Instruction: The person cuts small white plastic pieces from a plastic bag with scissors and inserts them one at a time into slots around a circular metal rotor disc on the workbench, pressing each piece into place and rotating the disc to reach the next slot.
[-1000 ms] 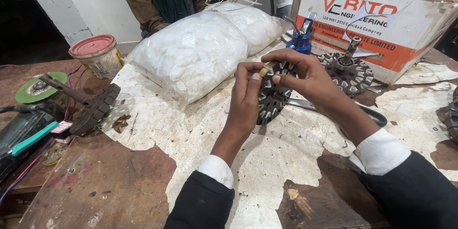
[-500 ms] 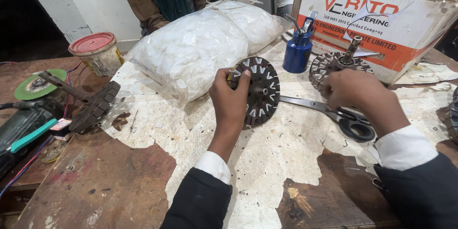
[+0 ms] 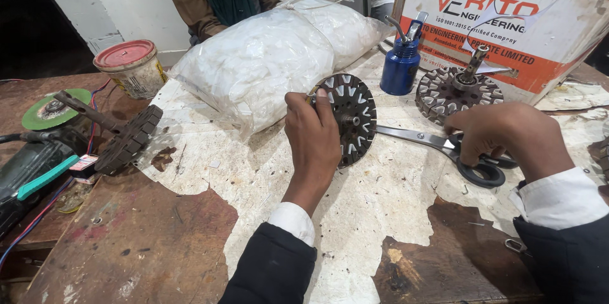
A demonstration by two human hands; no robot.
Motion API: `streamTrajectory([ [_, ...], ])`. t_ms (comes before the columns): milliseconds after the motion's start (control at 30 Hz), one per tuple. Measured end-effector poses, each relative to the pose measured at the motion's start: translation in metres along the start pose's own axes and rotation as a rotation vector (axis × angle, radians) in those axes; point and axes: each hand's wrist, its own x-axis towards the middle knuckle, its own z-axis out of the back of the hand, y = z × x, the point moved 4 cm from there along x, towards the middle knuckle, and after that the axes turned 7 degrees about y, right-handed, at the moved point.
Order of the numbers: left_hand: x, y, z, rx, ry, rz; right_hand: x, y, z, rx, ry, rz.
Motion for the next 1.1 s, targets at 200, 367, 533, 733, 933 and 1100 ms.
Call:
streamTrajectory([
  [200,-0.001,-0.003,0.001,-0.002,0.05,-0.004,-0.014,0.019,-0.005,0.023,0.14,0.13],
  [367,0.0,-0.007,0.001,-0.044,0.079,0.02,0.007,0.029,-0.003,-0.016,-0.036,0.063],
  [533,0.0,-0.012,0.008,0.211,0.064,-0.055,0.023,0.033,-0.003,-0.059,-0.221,0.044],
  [733,0.001,-0.013,0.011,0.216,0.071,-0.001,0.021,0.035,-0.002,-0.064,-0.136,0.113],
  [933,0.001,-0.008,0.007,0.142,0.07,-0.001,0.01,0.042,-0.001,-0.092,-0.116,0.202],
  [1100,-0.001,-0.004,0.005,0.042,0.006,-0.083,0.004,0.048,-0.002,-0.206,-0.152,0.169],
])
